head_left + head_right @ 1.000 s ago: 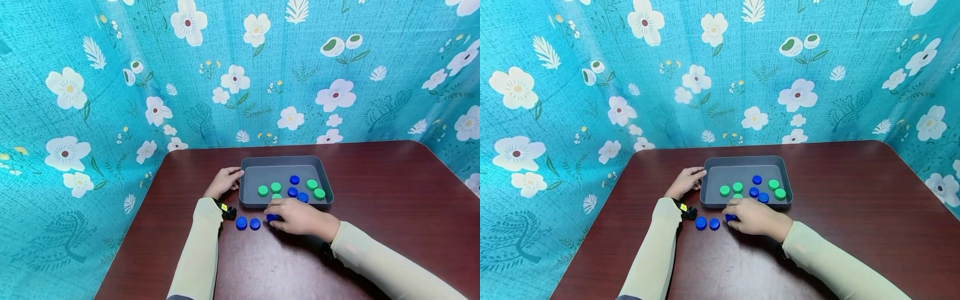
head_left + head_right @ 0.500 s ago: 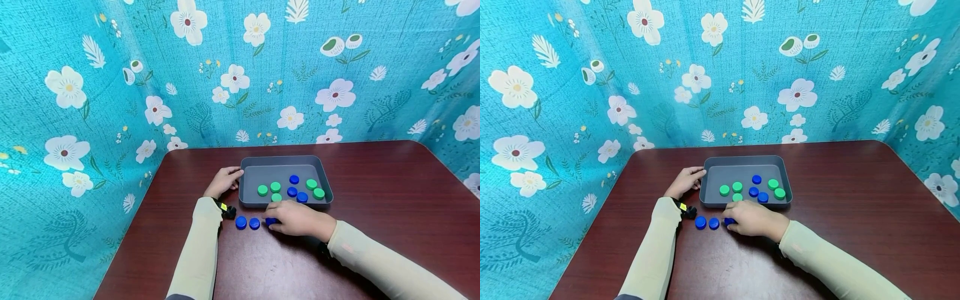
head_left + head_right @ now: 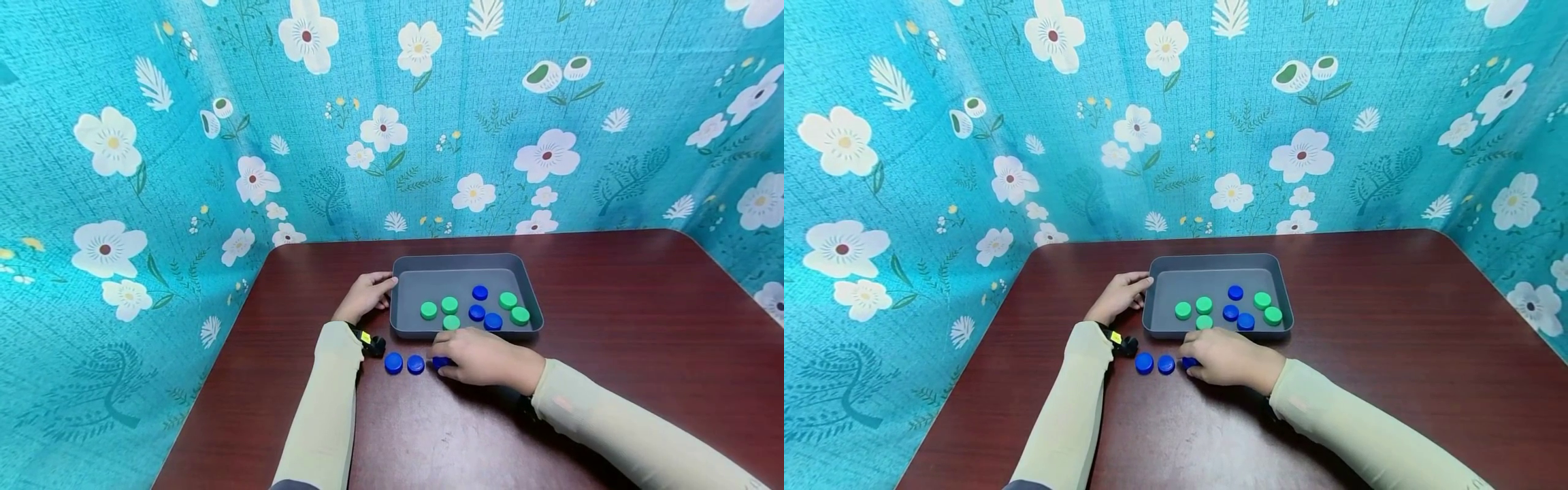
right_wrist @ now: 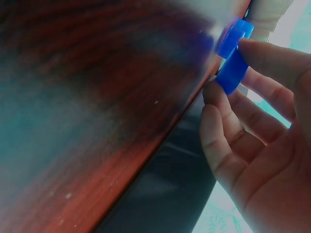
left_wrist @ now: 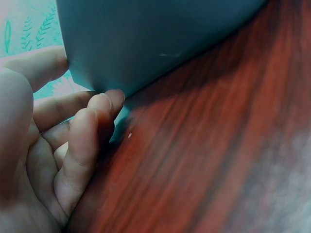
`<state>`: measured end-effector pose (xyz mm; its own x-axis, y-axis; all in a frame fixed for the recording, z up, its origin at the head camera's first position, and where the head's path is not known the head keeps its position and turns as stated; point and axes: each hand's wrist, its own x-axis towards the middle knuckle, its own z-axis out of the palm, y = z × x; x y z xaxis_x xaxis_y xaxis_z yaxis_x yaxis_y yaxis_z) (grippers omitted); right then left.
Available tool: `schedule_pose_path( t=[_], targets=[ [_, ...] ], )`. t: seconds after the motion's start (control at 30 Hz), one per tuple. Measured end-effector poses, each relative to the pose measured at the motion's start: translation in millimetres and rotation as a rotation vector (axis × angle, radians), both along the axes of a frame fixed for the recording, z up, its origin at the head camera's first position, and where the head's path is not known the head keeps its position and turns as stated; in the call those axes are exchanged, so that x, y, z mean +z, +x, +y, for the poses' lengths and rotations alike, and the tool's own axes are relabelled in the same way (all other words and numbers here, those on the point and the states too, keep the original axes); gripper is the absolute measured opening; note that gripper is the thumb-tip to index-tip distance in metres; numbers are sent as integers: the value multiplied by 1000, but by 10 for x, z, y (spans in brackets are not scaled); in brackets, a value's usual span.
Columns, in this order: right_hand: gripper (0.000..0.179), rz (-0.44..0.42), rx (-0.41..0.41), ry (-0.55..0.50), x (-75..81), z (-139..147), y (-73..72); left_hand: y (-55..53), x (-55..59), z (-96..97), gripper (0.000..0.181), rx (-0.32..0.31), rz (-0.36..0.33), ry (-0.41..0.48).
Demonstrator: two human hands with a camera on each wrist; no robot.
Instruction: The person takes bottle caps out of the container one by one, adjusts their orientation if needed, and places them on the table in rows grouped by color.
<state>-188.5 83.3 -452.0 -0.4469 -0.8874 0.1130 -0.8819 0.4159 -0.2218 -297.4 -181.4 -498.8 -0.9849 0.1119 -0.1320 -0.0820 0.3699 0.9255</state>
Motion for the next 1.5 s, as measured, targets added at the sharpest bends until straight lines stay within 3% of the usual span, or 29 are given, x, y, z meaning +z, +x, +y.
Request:
schedule_pose_path(
  t=[1.5],
  targets=[
    [27, -16, 18, 53, -19, -80, -10, -22, 2, -6, 50, -10, -5, 9]
  ],
)
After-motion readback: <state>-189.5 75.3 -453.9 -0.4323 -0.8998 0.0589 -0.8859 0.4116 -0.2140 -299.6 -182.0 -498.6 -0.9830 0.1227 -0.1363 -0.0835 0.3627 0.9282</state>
